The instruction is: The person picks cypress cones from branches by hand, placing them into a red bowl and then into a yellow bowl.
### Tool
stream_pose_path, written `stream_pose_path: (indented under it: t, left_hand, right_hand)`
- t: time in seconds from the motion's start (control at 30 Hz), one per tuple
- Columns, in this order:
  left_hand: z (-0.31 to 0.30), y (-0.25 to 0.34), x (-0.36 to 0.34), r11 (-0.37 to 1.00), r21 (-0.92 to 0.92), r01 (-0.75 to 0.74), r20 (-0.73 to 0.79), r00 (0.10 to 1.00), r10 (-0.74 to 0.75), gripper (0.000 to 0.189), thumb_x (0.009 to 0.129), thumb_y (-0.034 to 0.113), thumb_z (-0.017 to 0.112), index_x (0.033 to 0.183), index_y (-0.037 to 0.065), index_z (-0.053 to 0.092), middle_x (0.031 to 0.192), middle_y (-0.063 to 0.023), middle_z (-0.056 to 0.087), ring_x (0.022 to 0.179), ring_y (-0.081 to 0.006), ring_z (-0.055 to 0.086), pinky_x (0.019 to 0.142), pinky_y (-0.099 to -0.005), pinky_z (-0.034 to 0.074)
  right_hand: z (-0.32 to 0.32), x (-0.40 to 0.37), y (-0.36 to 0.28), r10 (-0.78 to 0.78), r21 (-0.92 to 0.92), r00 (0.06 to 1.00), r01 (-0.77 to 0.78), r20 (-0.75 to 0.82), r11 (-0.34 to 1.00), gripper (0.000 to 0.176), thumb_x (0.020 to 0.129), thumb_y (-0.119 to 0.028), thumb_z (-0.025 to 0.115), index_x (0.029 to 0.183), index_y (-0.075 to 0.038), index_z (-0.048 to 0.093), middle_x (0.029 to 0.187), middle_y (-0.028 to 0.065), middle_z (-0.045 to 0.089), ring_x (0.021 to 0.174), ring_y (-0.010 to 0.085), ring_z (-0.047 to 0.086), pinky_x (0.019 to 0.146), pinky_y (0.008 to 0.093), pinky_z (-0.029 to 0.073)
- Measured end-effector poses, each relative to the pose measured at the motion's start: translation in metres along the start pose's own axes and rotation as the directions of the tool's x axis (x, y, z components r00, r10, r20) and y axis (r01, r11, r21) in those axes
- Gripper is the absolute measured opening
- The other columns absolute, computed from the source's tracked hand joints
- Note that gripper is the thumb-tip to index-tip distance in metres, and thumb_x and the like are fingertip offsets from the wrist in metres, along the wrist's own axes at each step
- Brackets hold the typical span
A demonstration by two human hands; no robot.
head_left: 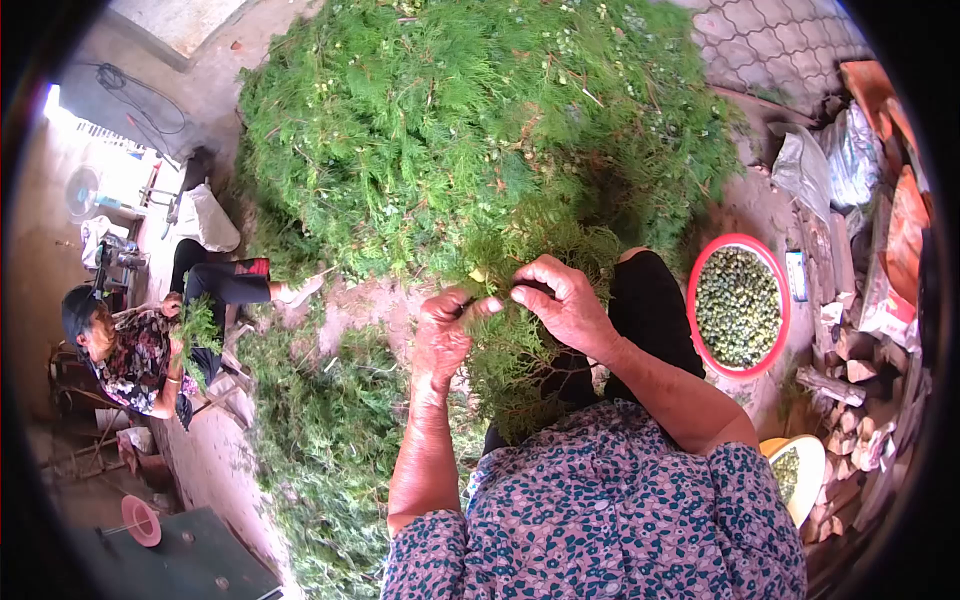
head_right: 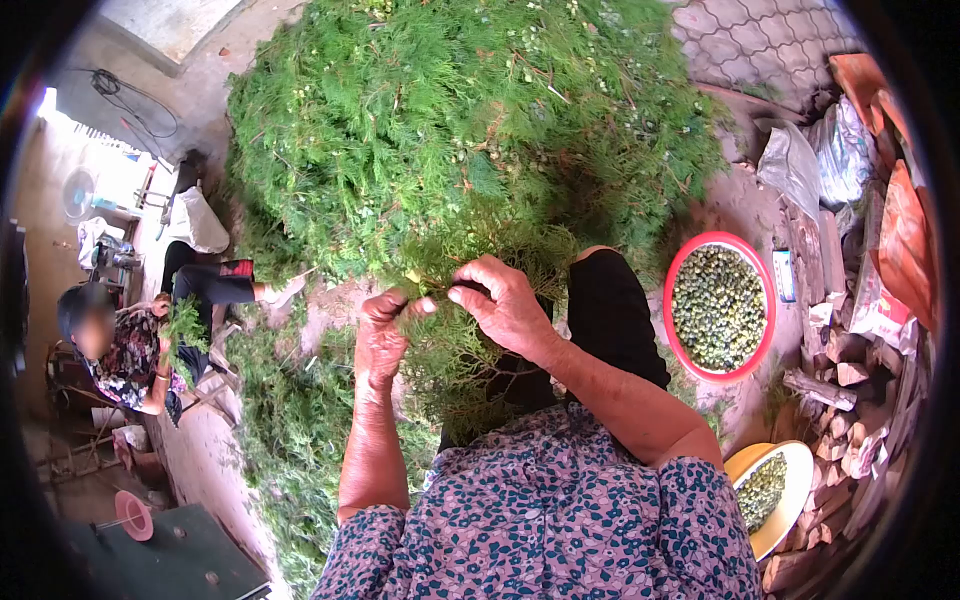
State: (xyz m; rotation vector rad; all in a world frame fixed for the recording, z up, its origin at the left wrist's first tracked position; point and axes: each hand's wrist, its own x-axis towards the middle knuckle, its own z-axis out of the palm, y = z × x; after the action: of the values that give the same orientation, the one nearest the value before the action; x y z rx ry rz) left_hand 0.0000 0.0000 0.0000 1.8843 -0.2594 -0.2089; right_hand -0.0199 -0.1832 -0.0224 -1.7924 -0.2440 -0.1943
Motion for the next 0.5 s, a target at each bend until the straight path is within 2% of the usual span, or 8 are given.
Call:
stream_pose_path:
  t: [0.07,0.1,0.17,0.23,0.33,0.43,0.47,0.5]
  left_hand:
    - [0.01,0.011,-0.003,0.971,-0.159,0.176,0.066,0.984,-0.168,0.02,0.072,0.011,0.071,0.091,0.006,0.065,0.083,0.0004,0.065,0.074,-0.0067,0.052,0.067,-0.024,0.042]
    - [0.009,0.012,-0.006,0.97,-0.139,0.197,0.066,0.98,-0.189,0.02,0.072,0.011,0.071,0.091,0.006,0.065,0.083,0.0004,0.065,0.074,-0.0067,0.052,0.067,-0.024,0.042]
    - [0.017,0.009,-0.005,0.97,-0.209,0.12,-0.032,0.991,-0.13,0.025,0.07,0.011,0.073,0.091,0.004,0.064,0.085,0.0003,0.065,0.076,-0.0071,0.053,0.069,-0.0244,0.042]
    - [0.019,0.009,-0.003,0.967,-0.22,0.126,-0.009,0.991,-0.131,0.031,0.067,0.011,0.075,0.095,0.004,0.062,0.088,-0.0012,0.065,0.078,-0.0087,0.055,0.071,-0.0257,0.043]
    - [0.02,0.007,-0.005,0.938,-0.319,0.134,-0.064,0.985,-0.163,0.038,0.064,0.009,0.077,0.098,0.005,0.06,0.09,-0.0016,0.065,0.079,-0.011,0.057,0.073,-0.0287,0.045]
    - [0.018,0.007,-0.005,0.945,-0.289,0.151,-0.026,0.986,-0.165,0.036,0.065,0.007,0.076,0.097,0.005,0.061,0.088,-0.0016,0.065,0.079,-0.011,0.057,0.072,-0.0276,0.045]
    - [0.018,0.01,-0.006,0.974,-0.159,0.164,-0.032,0.985,-0.172,0.034,0.065,0.005,0.075,0.096,0.005,0.061,0.088,-0.0021,0.065,0.078,-0.0102,0.057,0.072,-0.0264,0.046]
    - [0.019,0.009,-0.007,0.973,-0.158,0.17,-0.03,0.984,-0.177,0.034,0.065,0.005,0.075,0.096,0.005,0.061,0.088,-0.0021,0.065,0.078,-0.0102,0.057,0.072,-0.0264,0.046]
  right_hand:
    - [-0.001,0.0,0.001,0.004,-0.008,1.0,-0.003,0.007,1.0,0.018,0.082,-0.013,0.06,0.092,0.0,0.055,0.078,0.0062,0.054,0.069,0.012,0.052,0.063,0.0262,0.043]
    - [0.005,-0.002,0.0,0.017,0.018,1.0,-0.017,0.006,1.0,0.018,0.082,-0.013,0.06,0.092,0.0,0.055,0.078,0.0062,0.054,0.069,0.012,0.052,0.063,0.0262,0.043]
    - [0.001,-0.001,0.001,0.008,0.044,1.0,-0.009,0.026,0.999,0.019,0.082,-0.013,0.06,0.092,0.001,0.054,0.078,0.0072,0.055,0.068,0.0124,0.053,0.062,0.0264,0.043]
    - [-0.001,0.0,0.005,-0.008,0.038,0.999,0.006,0.051,0.999,0.019,0.082,-0.014,0.06,0.092,0.002,0.054,0.077,0.0078,0.055,0.068,0.0127,0.053,0.062,0.0267,0.043]
    - [-0.004,0.001,0.008,-0.027,0.043,0.994,0.022,0.109,0.999,0.02,0.082,-0.015,0.06,0.091,0.002,0.054,0.077,0.0091,0.056,0.067,0.0141,0.054,0.061,0.0274,0.043]
    - [-0.007,0.004,0.008,-0.034,0.023,0.985,0.031,0.17,0.999,0.02,0.082,-0.015,0.059,0.09,0.003,0.053,0.075,0.0102,0.056,0.065,0.0161,0.054,0.06,0.0283,0.043]
    - [-0.008,0.004,0.008,-0.036,0.004,0.98,0.036,0.197,0.999,0.02,0.082,-0.015,0.059,0.088,0.003,0.053,0.073,0.0107,0.055,0.064,0.017,0.054,0.059,0.0287,0.043]
    - [-0.008,0.004,0.008,-0.031,0.006,0.98,0.031,0.197,1.0,0.02,0.082,-0.015,0.059,0.088,0.003,0.053,0.073,0.0107,0.055,0.064,0.017,0.054,0.059,0.0287,0.043]
